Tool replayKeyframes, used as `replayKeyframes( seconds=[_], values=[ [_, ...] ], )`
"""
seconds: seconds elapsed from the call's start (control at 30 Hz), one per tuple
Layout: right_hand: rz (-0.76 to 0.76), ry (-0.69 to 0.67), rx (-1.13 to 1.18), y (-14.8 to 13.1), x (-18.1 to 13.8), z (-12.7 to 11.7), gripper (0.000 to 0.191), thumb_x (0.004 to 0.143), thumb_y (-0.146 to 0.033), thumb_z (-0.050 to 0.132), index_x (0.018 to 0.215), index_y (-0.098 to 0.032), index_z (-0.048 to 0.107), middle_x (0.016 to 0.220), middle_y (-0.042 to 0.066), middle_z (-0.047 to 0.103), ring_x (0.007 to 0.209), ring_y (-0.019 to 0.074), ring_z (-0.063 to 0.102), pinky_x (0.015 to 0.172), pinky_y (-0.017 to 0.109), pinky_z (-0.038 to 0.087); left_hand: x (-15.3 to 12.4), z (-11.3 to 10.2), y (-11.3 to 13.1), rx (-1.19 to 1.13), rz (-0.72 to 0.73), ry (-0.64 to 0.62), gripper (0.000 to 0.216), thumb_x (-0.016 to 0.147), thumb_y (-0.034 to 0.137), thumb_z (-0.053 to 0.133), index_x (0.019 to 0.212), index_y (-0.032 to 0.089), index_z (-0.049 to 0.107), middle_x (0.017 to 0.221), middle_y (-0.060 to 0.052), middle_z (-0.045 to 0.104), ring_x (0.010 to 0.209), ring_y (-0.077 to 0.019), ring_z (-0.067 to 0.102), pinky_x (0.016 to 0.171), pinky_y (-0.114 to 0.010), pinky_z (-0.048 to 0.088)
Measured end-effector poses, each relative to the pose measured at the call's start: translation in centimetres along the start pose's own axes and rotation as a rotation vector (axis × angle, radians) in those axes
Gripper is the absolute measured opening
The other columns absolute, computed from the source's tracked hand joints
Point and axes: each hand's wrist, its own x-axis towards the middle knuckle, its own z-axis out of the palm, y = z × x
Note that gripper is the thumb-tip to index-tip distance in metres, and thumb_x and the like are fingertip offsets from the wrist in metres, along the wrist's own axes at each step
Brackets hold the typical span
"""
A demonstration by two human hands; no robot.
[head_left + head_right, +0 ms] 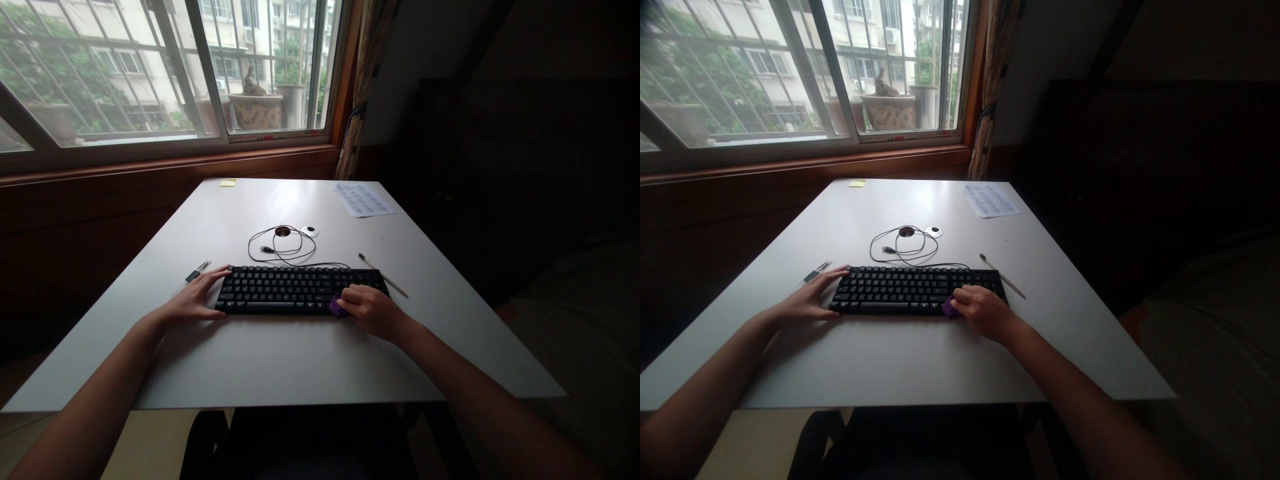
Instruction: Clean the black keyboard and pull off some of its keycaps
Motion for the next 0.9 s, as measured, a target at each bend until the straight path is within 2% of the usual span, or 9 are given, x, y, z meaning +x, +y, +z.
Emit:
replayKeyframes(
  seconds=[0.27, 0.4, 0.53, 0.67, 0.77, 0.9],
  values=[
    [-0.004, 0.083, -0.062, -1.0, -0.9, 0.7, 0.025, 0.1, -0.011, 0.044, 0.111, -0.016, 0.066, 0.089, 0.007, 0.062, 0.077, 0.0197, 0.051, 0.068, 0.036, 0.037, 0.0, 0.0, -0.2, -0.007, -0.003, -0.008, 0.096, 0.074, 0.055, 0.078, 0.153, 0.035, 0.027, 0.164, -0.008, 0.025, 0.146, -0.0396, 0.031, 0.116, -0.059, 0.032],
    [0.024, 0.098, -0.049, -1.7, -1.0, 0.5, 0.026, 0.102, -0.012, 0.042, 0.106, -0.017, 0.067, 0.085, 0.006, 0.062, 0.074, 0.0189, 0.051, 0.066, 0.035, 0.037, 0.0, 0.0, -0.3, -0.017, -0.002, -0.011, 0.097, 0.074, 0.054, 0.078, 0.155, 0.035, 0.026, 0.164, -0.009, 0.024, 0.146, -0.0416, 0.03, 0.116, -0.061, 0.031],
    [0.03, 0.077, -0.008, -2.0, -0.6, -0.2, 0.025, 0.101, -0.011, 0.043, 0.093, -0.018, 0.065, 0.082, 0.005, 0.06, 0.072, 0.0179, 0.049, 0.066, 0.034, 0.035, 0.1, 0.0, -0.2, -0.019, -0.006, -0.013, 0.097, 0.075, 0.053, 0.078, 0.155, 0.035, 0.026, 0.164, -0.009, 0.025, 0.146, -0.0409, 0.03, 0.116, -0.061, 0.031],
    [-0.055, 0.037, -0.038, -1.7, -0.1, -1.1, 0.027, 0.101, -0.01, 0.042, 0.084, -0.017, 0.062, 0.082, 0.005, 0.059, 0.071, 0.0174, 0.047, 0.066, 0.034, 0.034, 0.0, -0.1, 0.0, -0.01, -0.003, -0.017, 0.095, 0.076, 0.053, 0.077, 0.154, 0.035, 0.026, 0.164, -0.009, 0.024, 0.146, -0.0401, 0.031, 0.116, -0.061, 0.031],
    [-0.108, 0.037, -0.073, -1.4, -0.1, -1.2, 0.028, 0.101, -0.009, 0.041, 0.086, -0.017, 0.063, 0.084, 0.005, 0.06, 0.072, 0.0179, 0.047, 0.066, 0.035, 0.034, 0.0, -0.1, -0.1, 0.0, 0.002, -0.015, 0.095, 0.076, 0.054, 0.077, 0.154, 0.035, 0.026, 0.164, -0.009, 0.024, 0.146, -0.04, 0.032, 0.116, -0.06, 0.032],
    [-0.07, 0.084, -0.024, -1.6, -0.8, -0.6, 0.025, 0.101, -0.01, 0.043, 0.095, -0.017, 0.066, 0.085, 0.005, 0.061, 0.073, 0.0178, 0.049, 0.066, 0.036, 0.036, 0.0, -0.1, -0.2, -0.002, 0.011, -0.01, 0.096, 0.076, 0.054, 0.076, 0.155, 0.034, 0.026, 0.163, -0.009, 0.026, 0.144, -0.0415, 0.033, 0.115, -0.061, 0.033]
  ],
)
